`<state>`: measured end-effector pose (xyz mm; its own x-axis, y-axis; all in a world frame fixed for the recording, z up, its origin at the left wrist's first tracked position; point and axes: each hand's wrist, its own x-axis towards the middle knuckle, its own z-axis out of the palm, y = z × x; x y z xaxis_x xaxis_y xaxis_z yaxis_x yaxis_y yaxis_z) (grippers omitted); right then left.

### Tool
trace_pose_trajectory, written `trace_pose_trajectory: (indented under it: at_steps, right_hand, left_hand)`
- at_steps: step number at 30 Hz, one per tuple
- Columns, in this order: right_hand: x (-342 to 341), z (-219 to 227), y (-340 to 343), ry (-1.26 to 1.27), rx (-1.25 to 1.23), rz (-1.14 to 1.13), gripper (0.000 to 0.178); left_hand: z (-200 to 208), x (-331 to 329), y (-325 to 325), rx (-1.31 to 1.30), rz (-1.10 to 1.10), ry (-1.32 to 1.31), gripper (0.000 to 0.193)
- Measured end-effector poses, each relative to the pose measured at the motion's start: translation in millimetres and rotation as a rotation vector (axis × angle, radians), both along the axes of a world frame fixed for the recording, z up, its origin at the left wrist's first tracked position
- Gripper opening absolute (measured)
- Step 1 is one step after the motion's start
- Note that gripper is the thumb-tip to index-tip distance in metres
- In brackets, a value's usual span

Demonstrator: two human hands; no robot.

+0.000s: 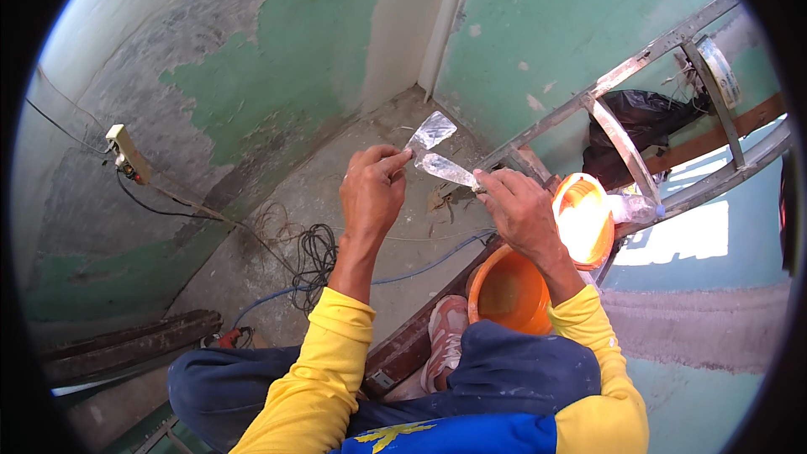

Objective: The person mixes a white powder with water in a bucket using a putty knife, then applies the mixture to the ceiling with a yellow plastic scraper. The person also handles a plastic bottle and a white bucket during the process.

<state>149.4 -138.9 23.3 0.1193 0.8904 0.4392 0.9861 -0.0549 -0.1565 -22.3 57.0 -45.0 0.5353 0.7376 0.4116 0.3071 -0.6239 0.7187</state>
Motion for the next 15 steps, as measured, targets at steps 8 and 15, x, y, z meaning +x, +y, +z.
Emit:
trace_pose_trajectory:
  at_steps: [8, 15]
  right_hand:
    - [8, -1, 6, -0.149, -0.051, -0.121, 0.038]
    - [42, 13, 6, 0.068, 0.279, -0.272, 0.03]
  left_hand:
    - [-2, -2, -2, -0.019, -0.003, -0.012, 0.027]
    - [-8, -16, 15, -0.103, 0.077, -0.08, 0.029]
